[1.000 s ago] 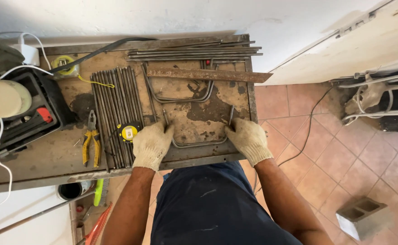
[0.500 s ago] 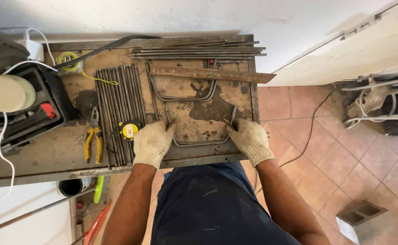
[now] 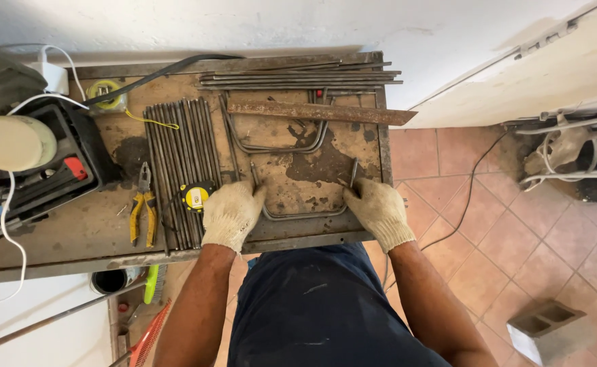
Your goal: Bending metal rods into shapes using a manual jig on a workbench
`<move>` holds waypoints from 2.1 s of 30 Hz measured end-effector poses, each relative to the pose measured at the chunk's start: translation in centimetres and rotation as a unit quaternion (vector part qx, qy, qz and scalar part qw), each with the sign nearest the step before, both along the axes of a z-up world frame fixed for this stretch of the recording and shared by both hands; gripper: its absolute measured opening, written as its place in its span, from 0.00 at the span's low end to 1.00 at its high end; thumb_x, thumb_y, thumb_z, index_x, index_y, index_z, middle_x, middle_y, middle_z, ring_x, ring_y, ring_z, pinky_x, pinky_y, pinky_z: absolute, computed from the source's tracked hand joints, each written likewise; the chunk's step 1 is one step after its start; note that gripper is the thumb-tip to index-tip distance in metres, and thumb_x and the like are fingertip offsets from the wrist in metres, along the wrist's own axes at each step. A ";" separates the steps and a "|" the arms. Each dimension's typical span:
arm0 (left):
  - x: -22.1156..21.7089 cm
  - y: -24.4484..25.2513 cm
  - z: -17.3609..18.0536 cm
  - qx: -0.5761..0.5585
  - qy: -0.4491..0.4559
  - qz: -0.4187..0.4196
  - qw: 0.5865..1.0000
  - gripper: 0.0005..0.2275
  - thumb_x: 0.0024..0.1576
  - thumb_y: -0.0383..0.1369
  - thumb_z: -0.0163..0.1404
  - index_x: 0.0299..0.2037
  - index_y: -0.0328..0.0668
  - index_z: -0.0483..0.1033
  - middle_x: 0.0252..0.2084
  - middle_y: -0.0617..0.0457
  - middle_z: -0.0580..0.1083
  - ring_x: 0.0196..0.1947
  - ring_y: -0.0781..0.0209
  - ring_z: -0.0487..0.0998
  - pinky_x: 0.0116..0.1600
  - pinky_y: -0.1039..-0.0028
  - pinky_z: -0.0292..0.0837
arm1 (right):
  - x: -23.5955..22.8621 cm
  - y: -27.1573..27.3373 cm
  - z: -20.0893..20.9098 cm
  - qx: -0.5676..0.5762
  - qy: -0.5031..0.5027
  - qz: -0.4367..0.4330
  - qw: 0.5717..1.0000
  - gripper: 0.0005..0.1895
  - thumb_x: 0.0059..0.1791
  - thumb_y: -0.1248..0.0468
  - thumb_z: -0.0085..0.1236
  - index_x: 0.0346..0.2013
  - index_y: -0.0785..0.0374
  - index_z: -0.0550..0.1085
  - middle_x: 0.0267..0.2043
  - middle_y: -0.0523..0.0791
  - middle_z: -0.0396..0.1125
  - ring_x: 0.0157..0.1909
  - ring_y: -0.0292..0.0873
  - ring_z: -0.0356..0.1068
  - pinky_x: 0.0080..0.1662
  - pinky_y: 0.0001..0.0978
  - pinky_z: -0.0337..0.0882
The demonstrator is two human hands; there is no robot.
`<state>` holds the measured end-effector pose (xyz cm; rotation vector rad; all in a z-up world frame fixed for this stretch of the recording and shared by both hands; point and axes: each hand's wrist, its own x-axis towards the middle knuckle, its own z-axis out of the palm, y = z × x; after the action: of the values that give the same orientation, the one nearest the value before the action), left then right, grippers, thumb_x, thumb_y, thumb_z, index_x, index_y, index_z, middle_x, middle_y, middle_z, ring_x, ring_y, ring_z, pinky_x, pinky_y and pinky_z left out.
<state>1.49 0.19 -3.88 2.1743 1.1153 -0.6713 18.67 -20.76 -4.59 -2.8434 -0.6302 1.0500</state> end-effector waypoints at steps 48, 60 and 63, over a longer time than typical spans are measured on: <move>-1.5 -7.3 1.8 -0.318 -0.551 0.262 0.726 0.14 0.55 0.22 0.53 0.51 0.28 0.78 0.41 0.34 0.81 0.45 0.44 0.83 0.53 0.56 0.78 | -5.9 1.2 4.3 0.225 0.101 -0.420 0.873 0.30 0.42 0.44 0.60 0.59 0.41 0.75 0.59 0.41 0.72 0.64 0.44 0.68 0.66 0.41 0.66; 3.3 -4.7 14.2 -0.313 -0.299 -0.100 0.896 0.18 0.62 0.39 0.44 0.57 0.39 0.77 0.47 0.35 0.81 0.51 0.38 0.83 0.56 0.50 0.74 | -3.0 -10.8 10.3 0.433 -0.226 -0.113 0.865 0.24 0.42 0.63 0.72 0.52 0.54 0.79 0.47 0.46 0.75 0.55 0.48 0.74 0.55 0.39 0.73; 5.5 -6.5 15.8 -0.323 -0.249 -0.184 0.894 0.21 0.56 0.45 0.47 0.54 0.40 0.77 0.44 0.34 0.81 0.49 0.32 0.81 0.55 0.48 0.73 | -2.5 -9.3 13.6 0.328 -0.137 -0.082 0.931 0.34 0.40 0.58 0.66 0.61 0.59 0.73 0.56 0.57 0.70 0.60 0.63 0.68 0.61 0.57 0.68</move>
<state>6.95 -6.35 11.94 1.8066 0.1602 -0.4948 16.21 -30.08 9.05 -2.3904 -0.6004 0.3183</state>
